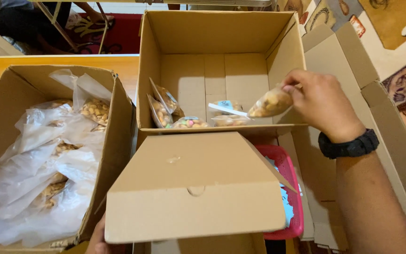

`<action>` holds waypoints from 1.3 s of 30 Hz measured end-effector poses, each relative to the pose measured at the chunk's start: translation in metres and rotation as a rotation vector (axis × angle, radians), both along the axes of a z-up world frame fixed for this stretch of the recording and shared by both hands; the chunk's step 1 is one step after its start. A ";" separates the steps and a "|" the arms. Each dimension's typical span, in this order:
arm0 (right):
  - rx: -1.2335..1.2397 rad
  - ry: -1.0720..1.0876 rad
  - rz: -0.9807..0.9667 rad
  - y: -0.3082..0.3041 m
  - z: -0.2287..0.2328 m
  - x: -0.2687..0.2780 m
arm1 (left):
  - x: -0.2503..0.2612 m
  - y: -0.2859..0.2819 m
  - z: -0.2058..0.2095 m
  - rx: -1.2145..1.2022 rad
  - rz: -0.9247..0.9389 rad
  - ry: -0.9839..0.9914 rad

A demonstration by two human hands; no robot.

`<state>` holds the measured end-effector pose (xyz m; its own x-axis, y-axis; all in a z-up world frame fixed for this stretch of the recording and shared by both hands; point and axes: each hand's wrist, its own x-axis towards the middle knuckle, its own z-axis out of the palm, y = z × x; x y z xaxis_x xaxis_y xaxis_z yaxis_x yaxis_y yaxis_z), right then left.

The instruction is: Assembling a small cardboard box, filling it with three bags of snacks, and sealing the lid with a sticker.

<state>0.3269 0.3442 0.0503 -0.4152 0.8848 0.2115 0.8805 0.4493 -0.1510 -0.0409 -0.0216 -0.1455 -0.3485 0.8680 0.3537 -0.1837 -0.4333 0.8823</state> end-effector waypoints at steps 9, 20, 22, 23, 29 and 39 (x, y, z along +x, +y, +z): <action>0.420 0.469 0.089 -0.084 0.043 0.030 | -0.053 -0.016 0.056 0.037 0.044 0.980; -0.994 2.281 0.070 -0.200 0.079 0.061 | 0.101 -0.004 0.177 0.126 -0.087 0.674; -1.240 1.904 -0.053 -0.227 0.106 0.036 | 0.127 0.006 0.204 -0.003 -0.045 0.579; -1.235 1.905 -0.052 -0.239 0.084 0.032 | 0.129 0.010 0.206 0.000 -0.048 0.579; -0.089 1.729 -0.001 -0.287 0.015 -0.013 | 0.135 0.028 0.204 -0.313 -0.572 0.268; -0.243 1.406 -0.146 -0.291 0.001 -0.053 | 0.109 0.024 0.210 -0.486 -0.529 0.386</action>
<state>0.2739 0.0531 0.0512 0.1041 0.9736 0.2030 -0.0262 0.2068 -0.9780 0.0682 0.0026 0.0641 0.2197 0.9711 -0.0934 0.0986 0.0732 0.9924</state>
